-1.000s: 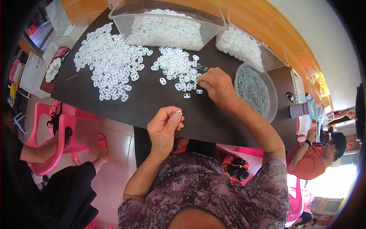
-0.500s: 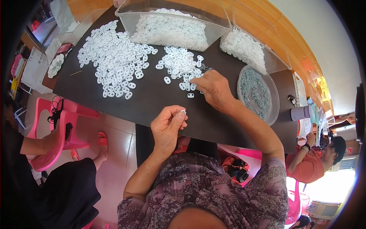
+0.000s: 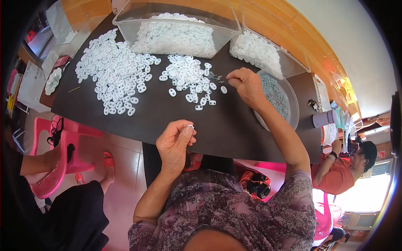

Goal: Manually assembling small white plastic electrical or hardware components by inserting metal pins into pre-molded holes.

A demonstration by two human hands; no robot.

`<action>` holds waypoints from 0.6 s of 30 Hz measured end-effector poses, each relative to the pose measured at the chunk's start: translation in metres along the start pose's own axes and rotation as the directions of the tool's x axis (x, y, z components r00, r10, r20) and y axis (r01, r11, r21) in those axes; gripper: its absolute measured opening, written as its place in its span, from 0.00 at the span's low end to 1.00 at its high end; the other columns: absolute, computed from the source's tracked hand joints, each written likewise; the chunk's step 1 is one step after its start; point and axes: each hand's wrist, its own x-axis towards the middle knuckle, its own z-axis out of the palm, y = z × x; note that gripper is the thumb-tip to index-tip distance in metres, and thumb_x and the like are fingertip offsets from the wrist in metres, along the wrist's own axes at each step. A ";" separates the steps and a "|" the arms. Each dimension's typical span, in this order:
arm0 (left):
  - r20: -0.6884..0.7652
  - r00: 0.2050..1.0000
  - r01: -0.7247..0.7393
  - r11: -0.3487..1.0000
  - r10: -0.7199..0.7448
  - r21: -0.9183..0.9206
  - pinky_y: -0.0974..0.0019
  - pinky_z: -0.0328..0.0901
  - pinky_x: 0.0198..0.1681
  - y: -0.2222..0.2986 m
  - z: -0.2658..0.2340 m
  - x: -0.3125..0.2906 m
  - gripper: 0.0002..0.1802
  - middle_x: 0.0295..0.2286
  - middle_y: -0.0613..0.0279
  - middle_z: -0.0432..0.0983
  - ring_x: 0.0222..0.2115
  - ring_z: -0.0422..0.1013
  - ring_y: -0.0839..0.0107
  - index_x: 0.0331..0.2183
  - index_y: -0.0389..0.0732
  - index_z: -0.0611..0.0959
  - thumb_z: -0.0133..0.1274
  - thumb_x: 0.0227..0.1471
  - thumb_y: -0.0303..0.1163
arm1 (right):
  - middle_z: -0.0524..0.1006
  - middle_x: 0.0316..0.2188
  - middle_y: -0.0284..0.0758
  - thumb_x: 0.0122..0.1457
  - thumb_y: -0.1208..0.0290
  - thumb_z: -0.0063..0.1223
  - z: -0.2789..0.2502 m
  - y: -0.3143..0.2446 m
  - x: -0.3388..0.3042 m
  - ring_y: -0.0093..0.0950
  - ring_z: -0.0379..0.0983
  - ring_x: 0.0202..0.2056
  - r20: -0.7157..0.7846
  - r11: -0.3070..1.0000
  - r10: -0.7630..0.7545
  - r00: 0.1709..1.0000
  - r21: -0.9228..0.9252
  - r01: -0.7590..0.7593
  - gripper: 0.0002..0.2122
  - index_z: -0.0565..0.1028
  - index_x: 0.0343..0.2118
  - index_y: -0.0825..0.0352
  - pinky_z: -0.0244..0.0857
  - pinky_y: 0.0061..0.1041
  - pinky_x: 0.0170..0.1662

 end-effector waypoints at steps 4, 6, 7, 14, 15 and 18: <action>-0.003 1.000 -0.002 1.000 0.002 0.003 0.78 0.64 0.25 0.001 0.002 0.000 0.07 0.24 0.60 0.74 0.20 0.68 0.79 0.34 0.32 0.77 0.52 0.52 0.26 | 0.73 0.22 0.37 0.44 0.75 0.56 0.008 0.008 0.003 0.35 0.70 0.30 0.023 1.000 -0.011 1.000 -0.010 0.012 0.05 0.77 0.27 0.65 0.63 0.29 0.34; -0.001 1.000 -0.006 1.000 0.006 0.000 0.78 0.64 0.25 -0.001 0.001 0.000 0.07 0.24 0.60 0.74 0.20 0.68 0.79 0.34 0.32 0.77 0.52 0.52 0.26 | 0.73 0.23 0.37 0.44 0.75 0.56 0.013 0.011 0.007 0.35 0.70 0.31 0.056 0.998 -0.044 0.997 -0.044 0.046 0.05 0.77 0.26 0.66 0.63 0.30 0.35; 0.000 1.000 -0.009 1.000 0.009 -0.005 0.78 0.64 0.24 -0.001 0.000 0.000 0.07 0.24 0.60 0.74 0.20 0.68 0.79 0.34 0.32 0.77 0.52 0.52 0.26 | 0.73 0.23 0.37 0.44 0.75 0.56 0.016 0.010 0.009 0.35 0.70 0.31 0.054 0.998 -0.044 0.998 -0.044 0.047 0.05 0.77 0.26 0.66 0.63 0.30 0.35; 0.026 1.000 0.008 1.000 -0.008 0.005 0.78 0.62 0.26 -0.001 0.000 -0.001 0.08 0.26 0.63 0.73 0.23 0.67 0.81 0.35 0.32 0.77 0.51 0.54 0.26 | 0.72 0.22 0.37 0.45 0.75 0.54 0.020 0.014 0.013 0.37 0.69 0.31 0.093 0.976 -0.163 0.982 -0.128 0.175 0.02 0.73 0.22 0.67 0.63 0.33 0.34; 0.023 1.000 0.006 1.000 -0.006 0.002 0.78 0.62 0.26 -0.001 0.000 -0.001 0.08 0.26 0.63 0.73 0.23 0.67 0.81 0.35 0.32 0.77 0.51 0.53 0.26 | 0.72 0.22 0.38 0.45 0.76 0.53 0.021 0.015 0.013 0.37 0.69 0.30 0.101 0.972 -0.182 0.978 -0.131 0.195 0.02 0.73 0.21 0.67 0.63 0.33 0.33; 0.021 1.000 0.000 1.000 0.000 0.000 0.79 0.62 0.26 0.000 0.000 -0.001 0.08 0.26 0.62 0.73 0.23 0.67 0.81 0.35 0.32 0.77 0.51 0.53 0.26 | 0.72 0.22 0.38 0.44 0.76 0.52 0.021 0.015 0.015 0.38 0.69 0.29 0.127 0.967 -0.203 0.971 -0.127 0.219 0.03 0.70 0.19 0.68 0.63 0.33 0.32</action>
